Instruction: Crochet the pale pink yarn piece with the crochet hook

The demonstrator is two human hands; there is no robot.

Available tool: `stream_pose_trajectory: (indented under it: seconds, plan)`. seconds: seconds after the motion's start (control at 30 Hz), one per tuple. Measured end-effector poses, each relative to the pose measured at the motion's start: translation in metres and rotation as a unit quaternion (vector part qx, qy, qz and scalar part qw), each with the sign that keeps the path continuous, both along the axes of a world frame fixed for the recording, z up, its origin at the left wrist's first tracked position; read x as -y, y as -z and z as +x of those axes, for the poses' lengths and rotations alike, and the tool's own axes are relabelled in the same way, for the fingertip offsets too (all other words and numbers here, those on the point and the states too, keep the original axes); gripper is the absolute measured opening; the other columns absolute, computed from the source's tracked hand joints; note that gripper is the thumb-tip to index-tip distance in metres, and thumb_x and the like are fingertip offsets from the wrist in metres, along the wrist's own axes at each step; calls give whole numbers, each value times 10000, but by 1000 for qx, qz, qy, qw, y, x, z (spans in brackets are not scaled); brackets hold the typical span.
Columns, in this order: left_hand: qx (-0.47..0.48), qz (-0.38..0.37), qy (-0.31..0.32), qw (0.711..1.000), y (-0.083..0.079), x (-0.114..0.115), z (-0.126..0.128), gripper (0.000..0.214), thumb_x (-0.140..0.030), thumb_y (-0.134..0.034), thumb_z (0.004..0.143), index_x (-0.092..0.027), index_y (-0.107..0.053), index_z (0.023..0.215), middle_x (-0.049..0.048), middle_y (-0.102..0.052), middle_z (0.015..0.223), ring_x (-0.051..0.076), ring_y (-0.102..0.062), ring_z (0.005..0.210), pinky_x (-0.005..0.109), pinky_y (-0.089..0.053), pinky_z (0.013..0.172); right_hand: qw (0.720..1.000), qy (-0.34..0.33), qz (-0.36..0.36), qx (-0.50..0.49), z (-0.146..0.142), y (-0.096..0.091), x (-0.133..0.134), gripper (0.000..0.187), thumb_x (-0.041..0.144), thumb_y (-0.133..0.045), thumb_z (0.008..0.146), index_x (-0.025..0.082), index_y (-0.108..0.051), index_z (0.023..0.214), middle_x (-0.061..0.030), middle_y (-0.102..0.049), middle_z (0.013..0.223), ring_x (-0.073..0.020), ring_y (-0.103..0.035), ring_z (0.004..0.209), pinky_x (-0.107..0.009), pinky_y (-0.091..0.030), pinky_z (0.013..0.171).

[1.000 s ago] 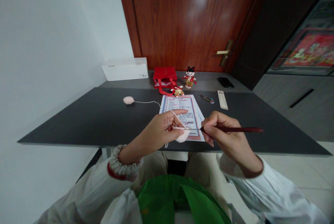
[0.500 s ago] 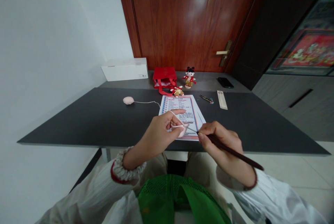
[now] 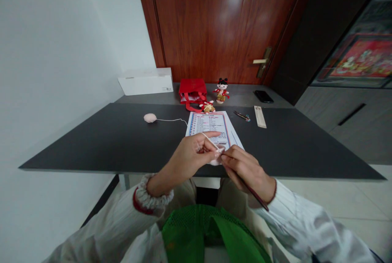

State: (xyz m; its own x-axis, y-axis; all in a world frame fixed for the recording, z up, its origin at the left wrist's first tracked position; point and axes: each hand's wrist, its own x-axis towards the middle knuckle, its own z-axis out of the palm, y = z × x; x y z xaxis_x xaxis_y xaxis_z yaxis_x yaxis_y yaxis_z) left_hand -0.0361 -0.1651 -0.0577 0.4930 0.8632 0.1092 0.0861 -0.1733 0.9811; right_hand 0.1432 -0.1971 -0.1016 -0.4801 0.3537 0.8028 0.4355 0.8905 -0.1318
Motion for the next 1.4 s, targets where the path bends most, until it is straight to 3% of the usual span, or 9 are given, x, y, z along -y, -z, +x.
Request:
stream_pose_trajectory:
  seconds: [0.1, 0.2, 0.3, 0.5, 0.73, 0.83, 0.97, 1.23, 1.4]
  plan:
    - [43, -76, 33, 996, 6, -4, 0, 95, -149, -731, 660, -127, -640, 642, 95, -676, 1038, 178, -623, 895, 303, -436, 836, 994, 9, 60, 90, 7, -4, -5, 165, 43, -455, 890, 180, -521, 956, -72, -588, 749, -168, -483, 671, -292, -415, 553]
    - [103, -211, 76, 969, 12, -6, -1, 250, -148, -751, 648, -131, -672, 884, 14, -644, 776, 119, -588, 731, 273, -424, 756, 988, 23, 95, 115, 10, -6, -6, 183, 48, -451, 900, 211, -516, 847, -39, -575, 711, -150, -466, 639, -273, -391, 531]
    - [144, -273, 102, 946, 16, -7, 0, 376, -145, -759, 641, -140, -653, 1001, 2, -624, 763, 117, -581, 746, 267, -419, 753, 985, 41, 124, 117, 8, -4, -5, 203, 46, -452, 897, 223, -517, 822, -29, -579, 699, -149, -474, 624, -279, -394, 533]
    - [86, -133, 22, 987, 11, -7, 2, 126, -183, -706, 708, -131, -617, 637, 78, -655, 985, 156, -587, 860, 262, -431, 720, 986, 114, 88, 82, -2, 1, 2, 169, 43, -455, 885, 163, -544, 963, -77, -600, 717, -176, -504, 637, -291, -413, 527]
    - [48, -48, -6, 998, 2, -5, -2, 85, -144, -677, 709, -128, -612, 657, 115, -568, 1301, 199, -611, 992, 317, -466, 831, 996, 12, -81, -45, 5, -2, 18, 204, 22, -502, 853, 198, -540, 948, -64, -607, 779, -178, -556, 706, -310, -453, 615]
    - [40, -27, 15, 999, 3, -5, -5, 102, -136, -670, 723, -130, -591, 659, 117, -596, 1259, 189, -632, 958, 326, -463, 861, 968, 31, -201, -148, 7, -7, 23, 126, 97, -558, 864, 220, -557, 891, -29, -617, 777, -153, -568, 683, -281, -450, 614]
    - [8, -19, 33, 999, 5, -6, -8, 75, -162, -671, 736, -144, -601, 715, 89, -700, 946, 219, -644, 947, 353, -469, 846, 903, 56, -343, -253, 9, -13, 22, 140, 238, -578, 882, 215, -553, 746, 26, -543, 606, -109, -458, 505, -239, -356, 465]
    - [-33, 35, 56, 997, 7, -8, -13, 141, -150, -653, 752, -150, -672, 891, 74, -717, 855, 247, -637, 1005, 368, -466, 882, 958, 9, -258, -124, 14, -17, 27, 89, 158, -586, 848, 224, -618, 797, -22, -633, 701, -158, -577, 630, -279, -449, 582]
    - [-45, 46, 64, 996, 6, -8, -14, 128, -146, -643, 755, -140, -675, 879, 95, -719, 943, 243, -637, 1008, 361, -465, 880, 864, 9, -409, -292, 11, -14, 22, 185, 263, -622, 848, 193, -575, 684, 18, -558, 569, -98, -441, 482, -225, -337, 441]
